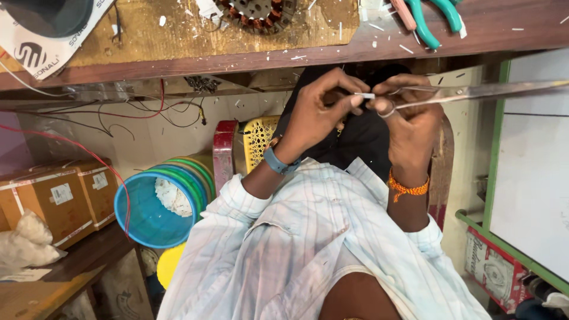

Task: The person repeatedly cuts small white insulating pieces with scissors and inserts them into slots on a circular copper-wound stator. They use a screwdriver to adjust or secure the pieces in place. The work is performed at a cluttered bench with tools and electrical parts visible.

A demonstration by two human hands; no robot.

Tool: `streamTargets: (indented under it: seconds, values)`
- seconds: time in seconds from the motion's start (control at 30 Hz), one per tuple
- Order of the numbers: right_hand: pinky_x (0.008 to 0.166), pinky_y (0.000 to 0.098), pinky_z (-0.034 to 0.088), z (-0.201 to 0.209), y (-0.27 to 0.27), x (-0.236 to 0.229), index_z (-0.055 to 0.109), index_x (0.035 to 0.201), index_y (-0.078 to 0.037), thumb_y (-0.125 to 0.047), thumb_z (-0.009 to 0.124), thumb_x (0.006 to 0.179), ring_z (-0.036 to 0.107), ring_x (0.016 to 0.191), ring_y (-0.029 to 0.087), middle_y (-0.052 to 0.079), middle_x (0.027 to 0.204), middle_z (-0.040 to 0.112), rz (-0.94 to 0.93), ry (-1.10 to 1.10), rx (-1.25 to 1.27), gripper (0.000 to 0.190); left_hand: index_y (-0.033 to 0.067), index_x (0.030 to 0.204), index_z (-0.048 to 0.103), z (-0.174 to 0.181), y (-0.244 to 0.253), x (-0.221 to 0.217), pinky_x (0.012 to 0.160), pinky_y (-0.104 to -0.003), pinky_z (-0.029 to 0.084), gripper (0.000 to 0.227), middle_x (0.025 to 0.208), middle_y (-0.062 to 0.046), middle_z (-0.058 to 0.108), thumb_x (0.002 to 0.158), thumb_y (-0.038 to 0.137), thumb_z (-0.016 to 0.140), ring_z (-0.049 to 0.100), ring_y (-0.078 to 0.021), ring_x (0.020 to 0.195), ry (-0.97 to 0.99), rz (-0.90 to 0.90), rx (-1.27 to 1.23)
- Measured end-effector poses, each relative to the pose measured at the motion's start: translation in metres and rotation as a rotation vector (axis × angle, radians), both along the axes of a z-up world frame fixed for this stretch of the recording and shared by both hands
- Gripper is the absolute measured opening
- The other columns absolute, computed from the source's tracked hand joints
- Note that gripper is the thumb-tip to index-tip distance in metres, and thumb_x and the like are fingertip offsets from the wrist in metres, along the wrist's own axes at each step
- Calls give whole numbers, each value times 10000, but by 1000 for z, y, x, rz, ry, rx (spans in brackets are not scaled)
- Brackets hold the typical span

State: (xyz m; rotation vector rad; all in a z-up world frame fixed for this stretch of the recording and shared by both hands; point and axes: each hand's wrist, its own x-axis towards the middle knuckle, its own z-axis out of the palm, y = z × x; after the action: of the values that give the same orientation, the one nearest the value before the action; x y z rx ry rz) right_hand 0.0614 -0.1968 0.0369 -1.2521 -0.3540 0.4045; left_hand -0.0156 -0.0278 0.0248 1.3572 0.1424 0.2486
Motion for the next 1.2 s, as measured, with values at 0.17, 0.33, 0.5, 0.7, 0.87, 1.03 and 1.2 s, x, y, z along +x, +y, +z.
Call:
streamTargets:
  seconds: [0.17,0.33,0.5,0.7,0.87,1.03,1.2]
  values:
    - [806,317,619,-15,-4,6,557,1215,6,-74,827,972,699,893,189,109,1026,679,82,251,138,372,100,1274,619,2,-2,2,657,-213,544,290,1079,-33,672,1012,211,672,654,-84,879,43,-156,-298]
    - [766,335,622,-23,-14,18,562,1226,10,-50,812,965,702,816,187,96,942,677,204,515,223,366,23,1210,647,-4,-8,12,947,-293,565,212,1314,-27,495,1046,157,664,574,-118,1171,-303,-135,-139]
    - [784,349,635,-24,-18,17,564,1229,-8,-94,762,933,737,854,198,111,986,727,203,406,103,366,41,1131,669,-11,-19,14,868,-267,579,158,1266,-59,655,1037,165,694,645,-102,1046,-226,-41,-364]
    - [816,283,552,-24,-52,19,620,1314,1,-112,801,859,670,897,131,49,958,689,560,211,-392,503,67,1117,783,4,13,16,850,-305,509,146,1040,-49,777,983,124,772,621,-132,946,-94,157,334]
    - [780,276,535,-36,-75,0,620,1366,2,-93,889,679,624,884,100,22,920,668,798,276,-434,744,97,1003,813,15,16,17,721,-297,511,129,872,-31,766,891,160,817,641,-136,796,55,218,440]
    - [743,269,512,-30,-68,-9,659,1333,5,-53,890,655,608,833,92,10,860,671,771,322,-469,719,93,960,801,25,9,18,704,-280,532,92,876,-23,775,887,147,813,684,-111,781,29,225,491]
    - [709,245,497,-25,-64,-10,682,1306,15,-12,869,694,607,792,75,-8,838,653,731,354,-475,640,69,940,805,23,8,13,621,-263,501,85,799,-38,748,874,123,811,646,-104,712,98,232,471]
